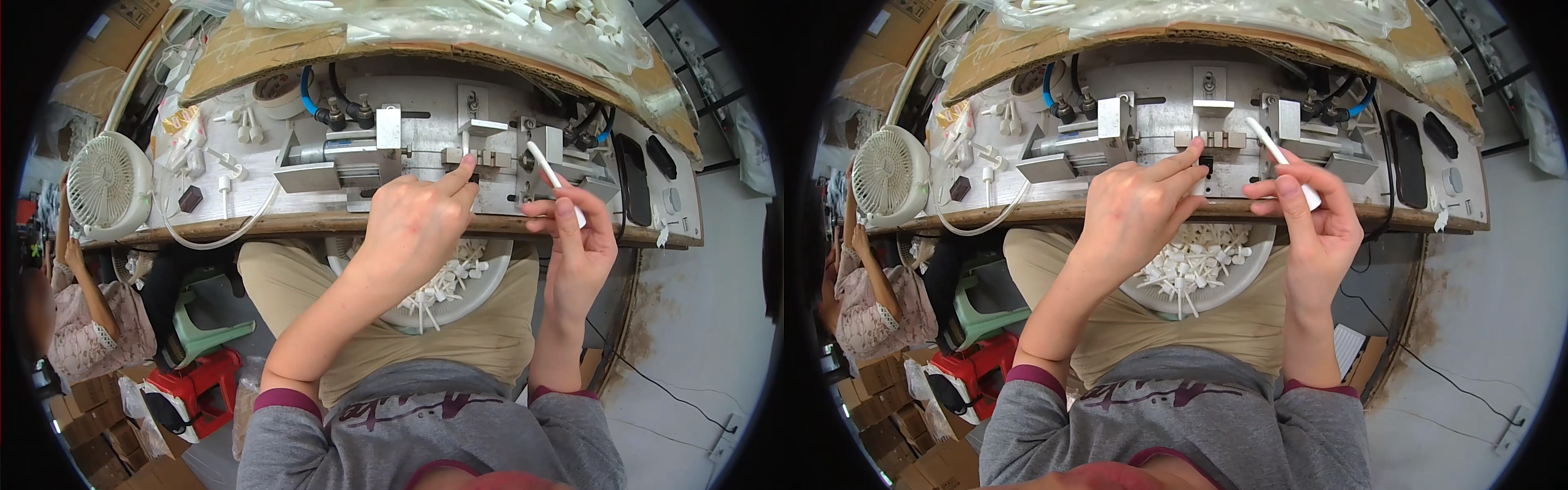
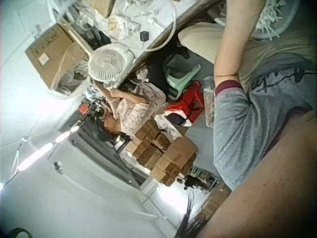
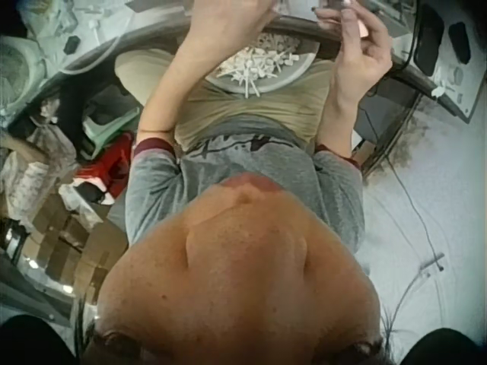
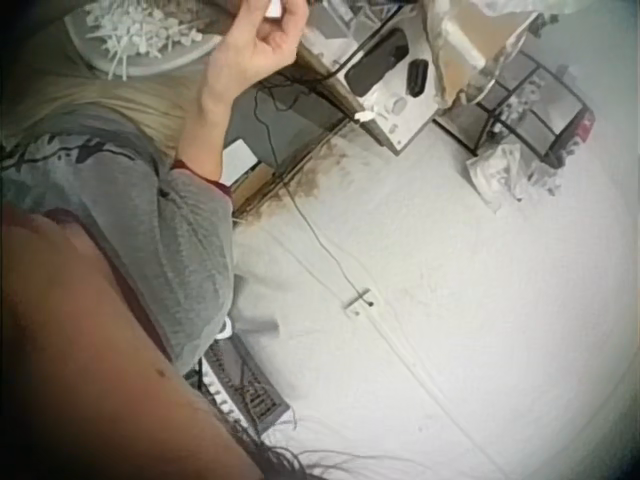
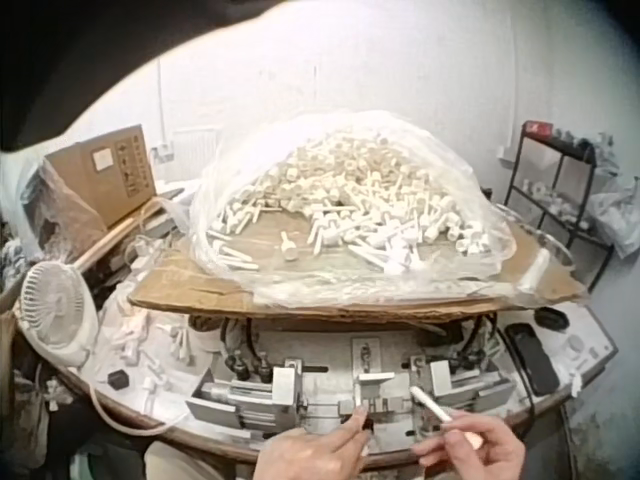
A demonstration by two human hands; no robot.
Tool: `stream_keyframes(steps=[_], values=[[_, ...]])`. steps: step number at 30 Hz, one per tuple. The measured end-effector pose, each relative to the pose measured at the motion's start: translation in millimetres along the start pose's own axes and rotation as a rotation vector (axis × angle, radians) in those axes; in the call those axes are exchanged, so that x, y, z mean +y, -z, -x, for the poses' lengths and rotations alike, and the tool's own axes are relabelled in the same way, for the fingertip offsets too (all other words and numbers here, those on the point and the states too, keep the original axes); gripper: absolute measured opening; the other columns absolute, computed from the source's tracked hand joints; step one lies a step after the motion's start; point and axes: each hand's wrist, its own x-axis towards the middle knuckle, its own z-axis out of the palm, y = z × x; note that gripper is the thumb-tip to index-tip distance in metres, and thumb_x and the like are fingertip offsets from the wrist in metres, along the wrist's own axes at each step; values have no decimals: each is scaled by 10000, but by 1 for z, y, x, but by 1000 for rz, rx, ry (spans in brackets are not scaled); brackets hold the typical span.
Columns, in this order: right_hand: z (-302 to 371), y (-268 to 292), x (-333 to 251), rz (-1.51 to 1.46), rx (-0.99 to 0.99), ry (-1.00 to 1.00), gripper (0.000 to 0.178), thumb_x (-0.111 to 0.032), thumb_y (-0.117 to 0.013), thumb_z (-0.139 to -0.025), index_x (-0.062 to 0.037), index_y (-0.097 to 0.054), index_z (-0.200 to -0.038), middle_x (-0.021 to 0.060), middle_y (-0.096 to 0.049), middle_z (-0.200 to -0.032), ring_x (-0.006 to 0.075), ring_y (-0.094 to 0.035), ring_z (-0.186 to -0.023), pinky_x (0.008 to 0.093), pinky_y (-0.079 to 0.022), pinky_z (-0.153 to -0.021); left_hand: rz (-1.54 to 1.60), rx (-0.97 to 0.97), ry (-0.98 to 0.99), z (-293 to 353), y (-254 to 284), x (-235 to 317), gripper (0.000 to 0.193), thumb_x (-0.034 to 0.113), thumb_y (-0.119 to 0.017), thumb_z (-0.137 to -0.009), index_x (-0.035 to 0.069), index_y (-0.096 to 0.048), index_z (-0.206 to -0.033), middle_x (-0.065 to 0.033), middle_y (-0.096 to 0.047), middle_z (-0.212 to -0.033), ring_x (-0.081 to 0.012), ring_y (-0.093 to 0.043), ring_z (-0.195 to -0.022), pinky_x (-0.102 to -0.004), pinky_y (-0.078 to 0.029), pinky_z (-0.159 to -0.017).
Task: Assembling small white plastic components using a pneumatic jig at a workshop bench.
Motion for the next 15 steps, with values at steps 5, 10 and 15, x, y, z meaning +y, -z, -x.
stream_keyframes(steps=[5,10,15], values=[[1,2,-8,-60,-44,-64,346,-42,-531,-984,63,-535,-1314,220,-588,-1294,268,-638,-1116,324,-535,-912,169,212,-65,-42,43,-14,234,282,-763,-792,69,-713,-876,-83,-715,-921,-264,-680,-676,-340,-535,-606],[9,-11,-21,-2,-116,-33,412,-54,-480,-1006,78,-451,-1395,197,-546,-1366,281,-533,-1280,366,-444,-1059,-167,459,-57,-116,85,-51,272,221,-721,-841,3,-705,-1005,-169,-709,-935,-286,-659,-881,-367,-496,-819],[2,-12,-4,540,-158,396,259,26,-769,-776,15,-665,-1013,149,-691,-1097,194,-681,-929,296,-577,-734,-377,285,37,-157,53,-123,275,210,-706,-831,-2,-700,-1006,-200,-701,-970,-361,-657,-965,-438,-501,-892]])
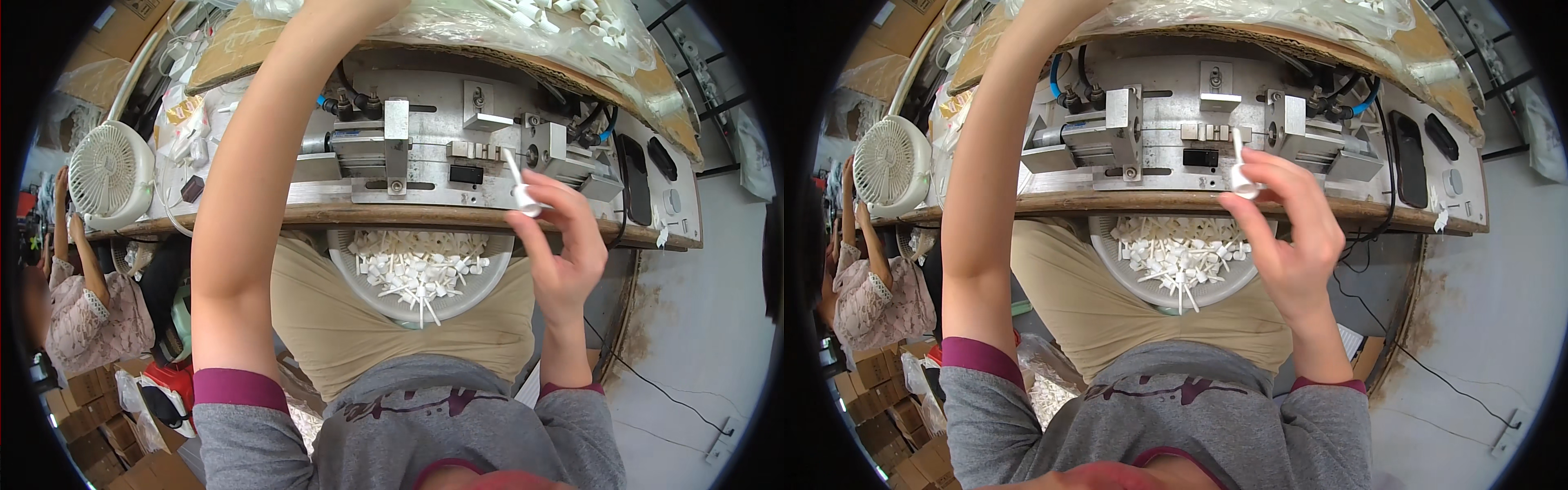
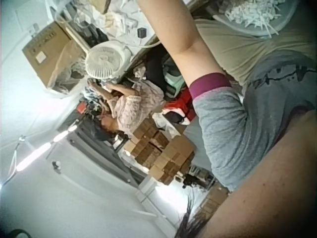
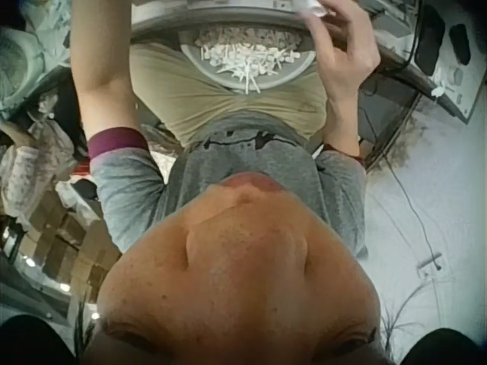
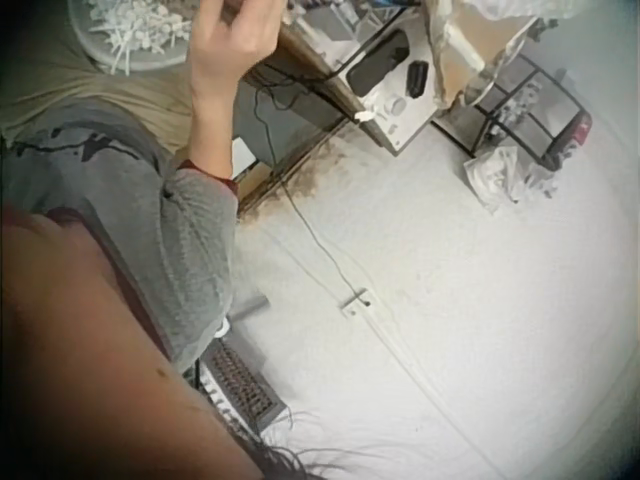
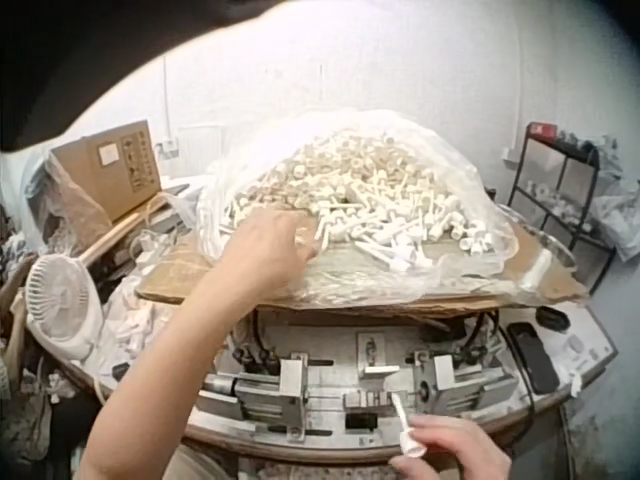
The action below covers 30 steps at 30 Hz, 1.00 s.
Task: Assembling small white plastic components using a pneumatic jig at a workshop bench.
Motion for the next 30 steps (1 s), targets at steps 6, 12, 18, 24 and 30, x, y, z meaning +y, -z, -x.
stream_keyframes(steps=[6,12,18,24,30], values=[[-1,-19,13,213,-224,161,244,-21,-751,-764,1,-672,-994,125,-682,-1092,274,-684,-889,333,-568,-742,249,-133,84,12,8,13,207,154,-698,-826,-22,-697,-937,-191,-699,-907,-330,-678,-860,-405,-528,-790],[-4,-28,21,391,-264,248,262,-50,-774,-728,-20,-695,-977,98,-707,-1111,226,-703,-837,306,-567,-709,643,92,163,43,61,61,77,35,-667,-861,-30,-689,-896,-115,-701,-849,-170,-669,-711,-276,-526,-621],[-19,-21,12,504,-408,138,273,-124,-796,-713,-51,-705,-961,61,-715,-1131,205,-696,-703,295,-554,-650,907,131,295,72,87,85,132,-7,-646,-872,-8,-674,-1001,-95,-703,-887,-147,-665,-719,-256,-538,-630],[-31,-13,8,517,-462,224,263,-139,-797,-705,-48,-701,-932,93,-713,-1114,230,-685,-657,318,-552,-611,938,162,266,90,97,79,164,-4,-769,-775,-14,-711,-928,-63,-670,-967,-107,-642,-714,-203,-500,-617],[-97,8,-17,345,-277,148,264,-211,-796,-771,-36,-714,-950,83,-733,-952,190,-685,-689,314,-532,-623,974,93,217,119,99,83,321,-55,-781,-728,-38,-706,-1040,-114,-605,-1177,-154,-665,-919,-250,-584,-765]])
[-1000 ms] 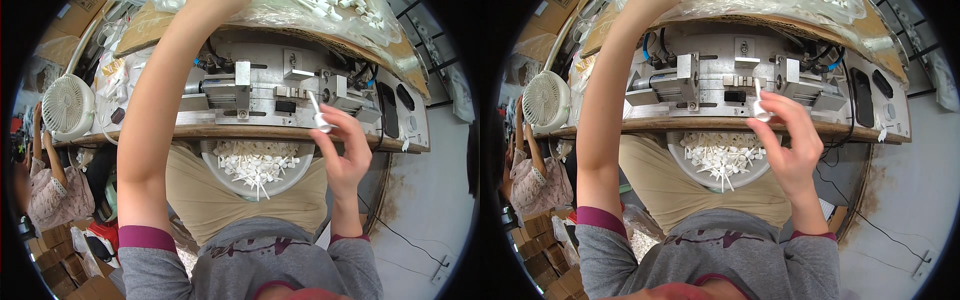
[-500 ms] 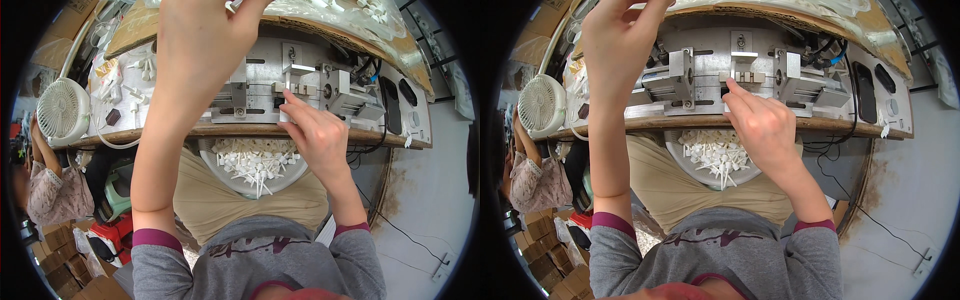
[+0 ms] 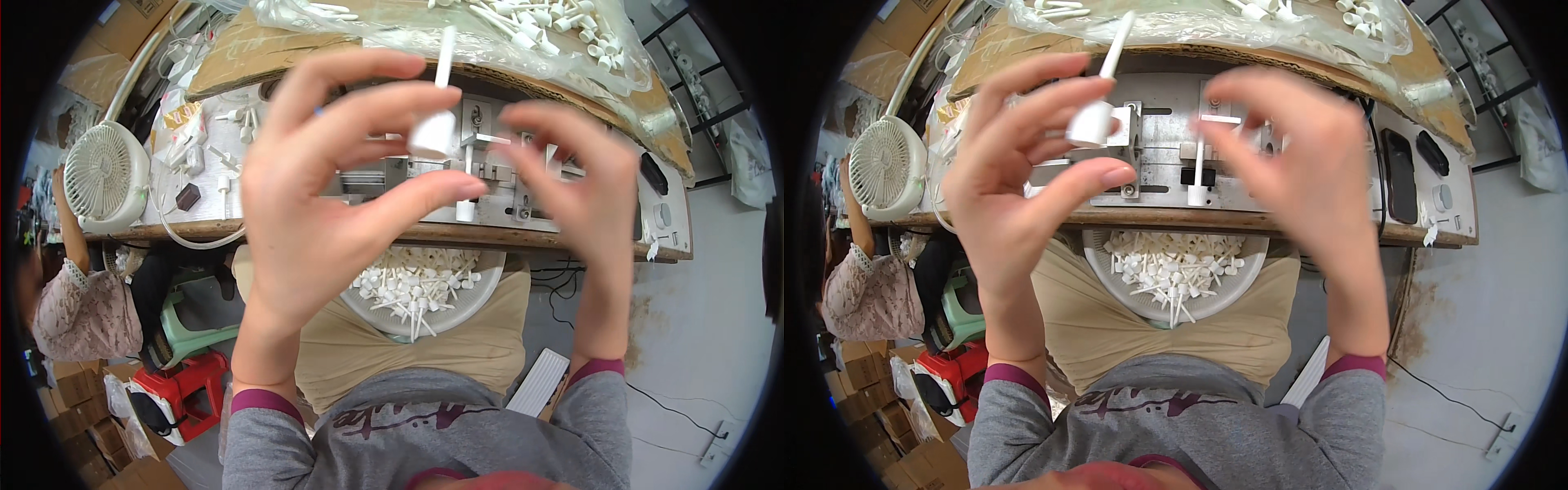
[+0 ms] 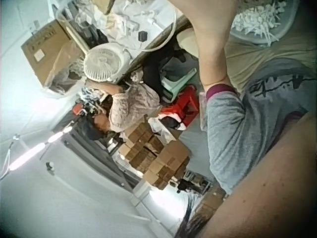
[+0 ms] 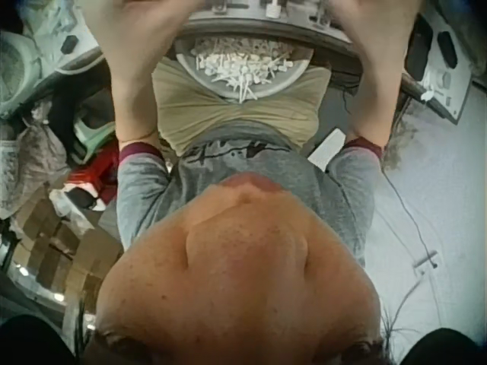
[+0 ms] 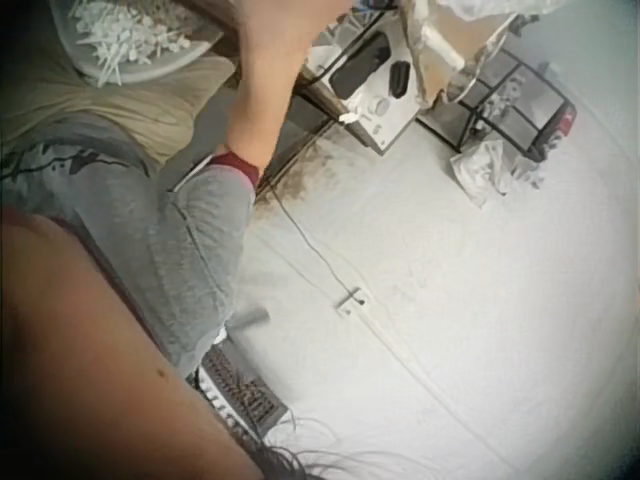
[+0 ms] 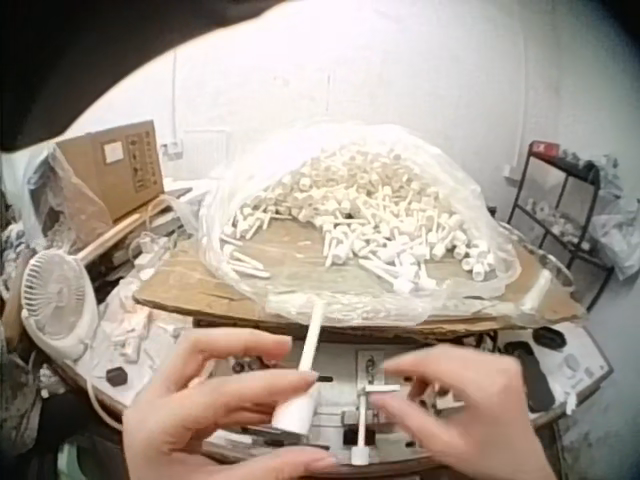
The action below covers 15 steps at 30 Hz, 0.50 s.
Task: Assembling small white plastic components using a pneumatic jig at a workshop bench.
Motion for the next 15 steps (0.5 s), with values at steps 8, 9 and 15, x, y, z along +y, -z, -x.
stream_keyframes(steps=[8,9,15], values=[[-113,1,96,437,79,53,529,-456,-698,-858,-21,-678,-1159,212,-692,-1099,354,-661,-1033,404,-499,-883,-631,-201,-232,71,-46,-34,196,113,-646,-770,13,-687,-933,-215,-639,-1235,-226,-654,-595,-346,-521,-495],[-117,-7,94,499,-91,-60,559,-452,-693,-865,-12,-653,-1207,224,-686,-1121,355,-648,-1076,416,-488,-906,-661,-268,-152,77,-53,-39,154,108,-633,-741,15,-671,-857,-226,-650,-1206,-234,-658,-576,-353,-512,-471],[-122,-12,171,334,-61,-100,428,-323,-663,-928,-39,-639,-1249,48,-585,-711,88,-423,-501,291,-343,-457,-796,-183,-271,78,-83,-59,168,208,-649,-610,44,-668,-576,-292,-666,-1126,-203,-662,-541,-329,-447,-417]])
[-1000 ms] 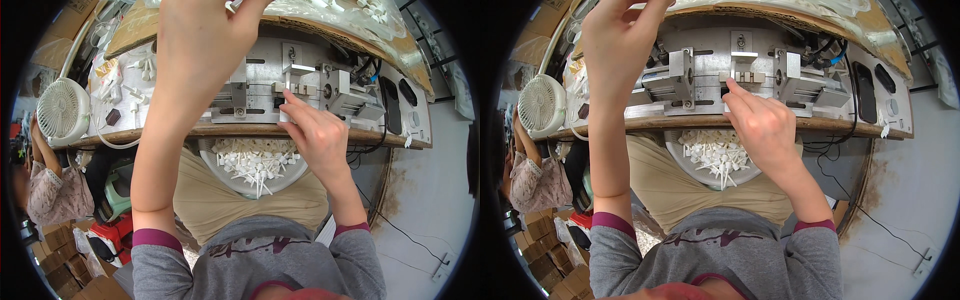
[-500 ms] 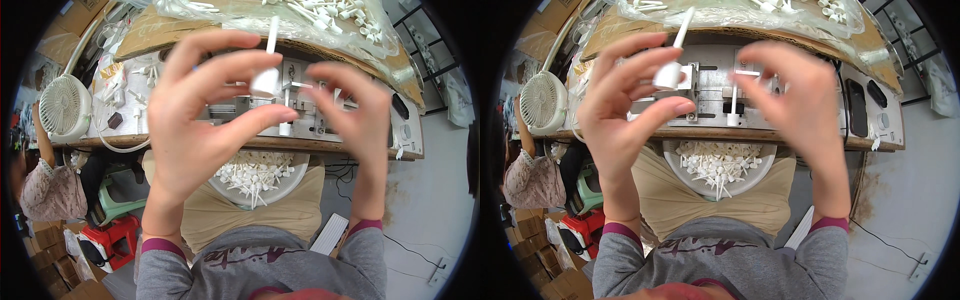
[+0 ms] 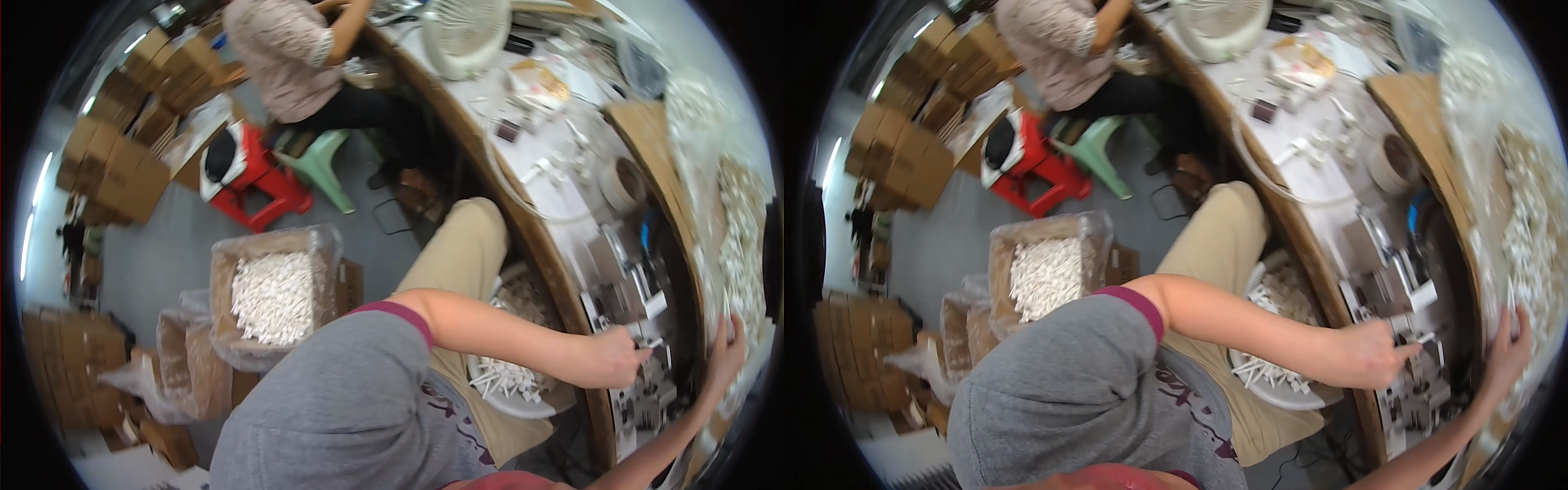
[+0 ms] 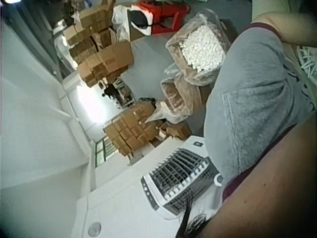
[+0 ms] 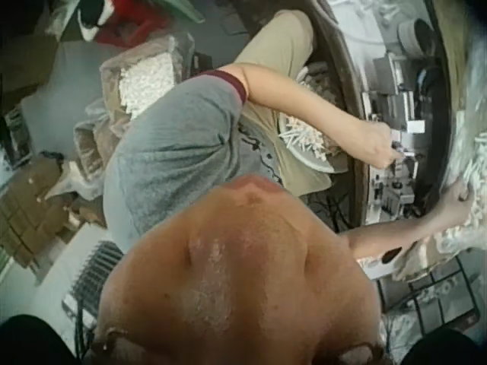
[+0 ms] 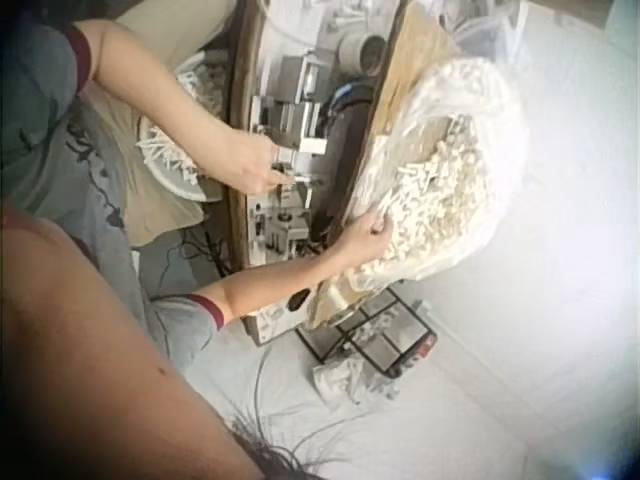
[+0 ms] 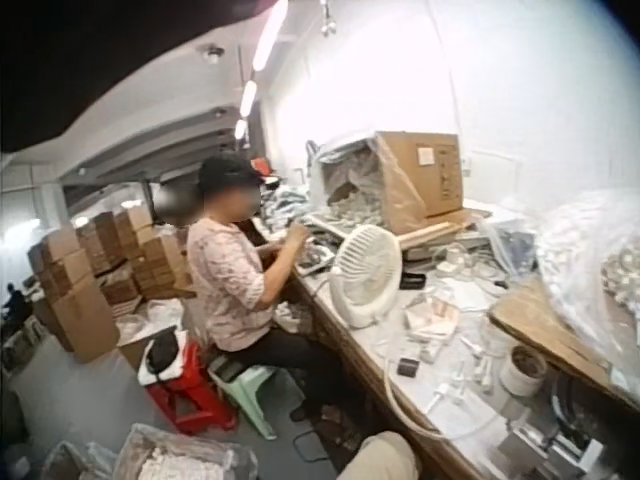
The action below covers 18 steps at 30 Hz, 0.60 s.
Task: Assembling small white plastic components using a pneumatic jig at a workshop bench.
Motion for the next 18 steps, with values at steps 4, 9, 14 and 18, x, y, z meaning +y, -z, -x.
stream_keyframes(steps=[4,9,14,18], values=[[8,3,-16,-85,100,224,386,-298,-615,-968,-58,-626,-1270,81,-665,-976,137,-584,-751,277,-464,-654,27,-56,-32,-19,-5,-22,226,212,-653,-598,8,-720,-670,-232,-717,-977,-192,-652,-537,-333,-429,-421],[18,16,-19,-100,88,214,388,-307,-586,-983,-60,-621,-1281,100,-606,-1258,234,-545,-1183,326,-398,-988,-52,50,-38,-10,6,5,267,198,-660,-608,-10,-750,-749,-231,-722,-925,-198,-654,-554,-340,-415,-432],[27,16,-13,-223,-25,117,404,-302,-563,-1001,-48,-583,-1315,103,-578,-1316,201,-534,-1200,321,-389,-1030,-41,-117,-74,0,-12,6,183,215,-661,-626,49,-729,-662,-313,-663,-1115,-185,-677,-600,-330,-420,-433],[18,13,-15,-254,-118,206,416,-270,-538,-1016,-40,-535,-1362,115,-550,-1361,195,-515,-1230,322,-377,-1056,2,-161,-17,-6,-1,-2,163,213,-678,-622,57,-719,-642,-303,-675,-1081,-210,-688,-610,-339,-435,-433]])
